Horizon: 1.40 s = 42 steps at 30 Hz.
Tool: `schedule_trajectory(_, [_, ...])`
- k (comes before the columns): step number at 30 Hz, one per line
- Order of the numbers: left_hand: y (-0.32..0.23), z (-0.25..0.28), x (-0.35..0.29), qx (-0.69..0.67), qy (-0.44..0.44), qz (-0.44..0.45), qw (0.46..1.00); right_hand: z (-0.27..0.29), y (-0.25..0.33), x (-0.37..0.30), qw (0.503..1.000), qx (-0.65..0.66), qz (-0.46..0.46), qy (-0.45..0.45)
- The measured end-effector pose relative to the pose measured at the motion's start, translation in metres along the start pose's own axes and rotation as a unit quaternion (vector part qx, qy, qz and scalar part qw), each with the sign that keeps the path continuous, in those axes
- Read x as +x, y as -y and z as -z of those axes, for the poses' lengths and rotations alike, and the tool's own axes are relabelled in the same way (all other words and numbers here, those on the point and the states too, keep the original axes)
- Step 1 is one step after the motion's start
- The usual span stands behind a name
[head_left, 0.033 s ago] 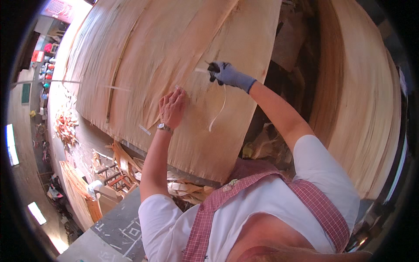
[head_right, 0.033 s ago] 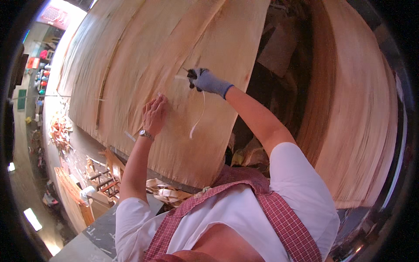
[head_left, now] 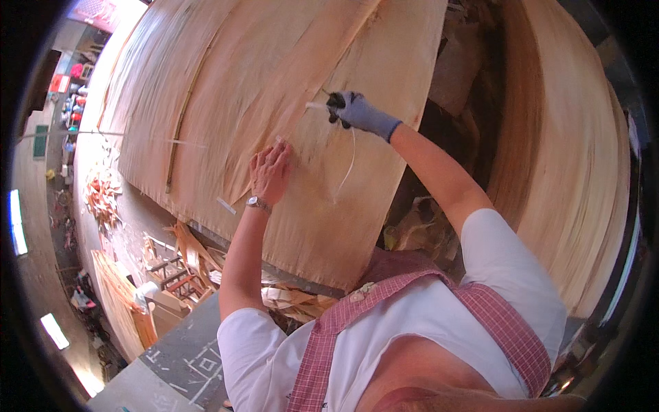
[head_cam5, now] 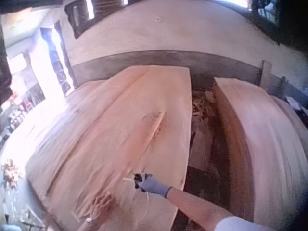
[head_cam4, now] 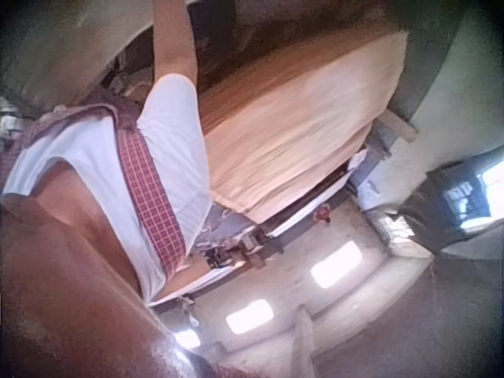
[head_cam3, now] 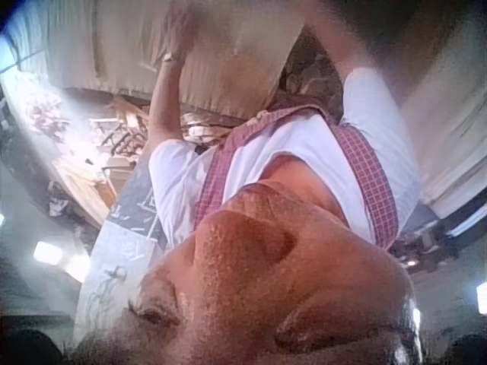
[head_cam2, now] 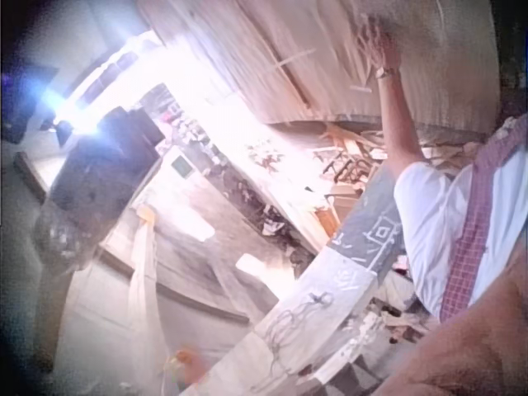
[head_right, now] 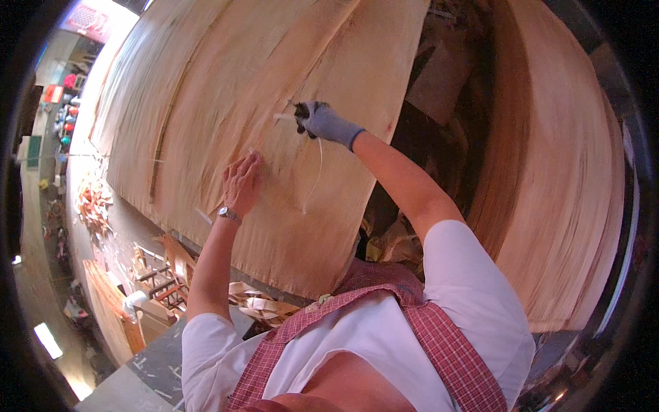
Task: The person repairs holes and defects in thin wood veneer sheets by cutting patches from scrap strips and securing them with tape.
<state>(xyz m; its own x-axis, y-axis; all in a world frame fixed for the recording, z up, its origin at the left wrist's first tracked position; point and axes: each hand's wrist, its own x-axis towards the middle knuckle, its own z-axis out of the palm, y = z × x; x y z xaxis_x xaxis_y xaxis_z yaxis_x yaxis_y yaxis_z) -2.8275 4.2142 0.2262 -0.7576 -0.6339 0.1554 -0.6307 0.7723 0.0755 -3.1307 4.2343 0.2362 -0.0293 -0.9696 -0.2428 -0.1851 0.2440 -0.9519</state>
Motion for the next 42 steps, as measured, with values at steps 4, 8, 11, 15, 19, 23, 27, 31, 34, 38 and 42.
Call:
schedule_trajectory(4, [-0.001, 0.02, 0.019, -0.05, 0.041, 0.015, 0.998, 0.02, 0.029, 0.083, 0.999, 0.026, -0.027, -0.02])
schedule_trajectory(8, [0.005, 0.023, 0.094, -0.099, 0.05, 0.079, 0.991, 0.028, 0.033, 0.163, 0.997, 0.006, -0.08, -0.009])
schedule_trajectory(11, [0.024, -0.021, 0.164, -0.047, -0.133, 0.123, 0.982, 0.012, 0.033, 0.19, 0.994, 0.009, -0.109, 0.024])
schedule_trajectory(15, [0.029, -0.051, 0.237, -0.038, -0.124, 0.114, 0.985, 0.025, -0.028, 0.227, 0.985, -0.123, 0.102, 0.066])
schedule_trajectory(19, [0.032, -0.056, 0.245, -0.002, -0.102, 0.115, 0.988, 0.066, -0.047, 0.245, 0.887, -0.4, 0.231, 0.001])
schedule_trajectory(23, [0.033, -0.043, 0.255, -0.011, -0.057, 0.157, 0.986, 0.176, 0.041, 0.232, 0.997, -0.034, -0.049, 0.046])
schedule_trajectory(27, [0.007, -0.019, 0.348, 0.012, 0.066, 0.246, 0.967, 0.256, 0.025, 0.287, 0.995, 0.035, -0.092, 0.019])
schedule_trajectory(31, [-0.014, -0.07, 0.442, -0.05, -0.085, 0.185, 0.978, 0.26, 0.003, 0.33, 0.996, 0.018, -0.091, -0.013])
schedule_trajectory(34, [-0.025, -0.083, 0.487, -0.051, -0.04, 0.153, 0.986, 0.262, -0.019, 0.341, 0.998, -0.054, -0.019, 0.005])
schedule_trajectory(38, [-0.037, -0.087, 0.514, -0.016, -0.001, 0.151, 0.988, 0.272, -0.045, 0.349, 0.986, -0.151, 0.068, -0.007])
schedule_trajectory(42, [-0.042, -0.083, 0.522, 0.055, 0.009, 0.139, 0.989, 0.334, -0.054, 0.337, 0.96, -0.233, 0.152, -0.037])
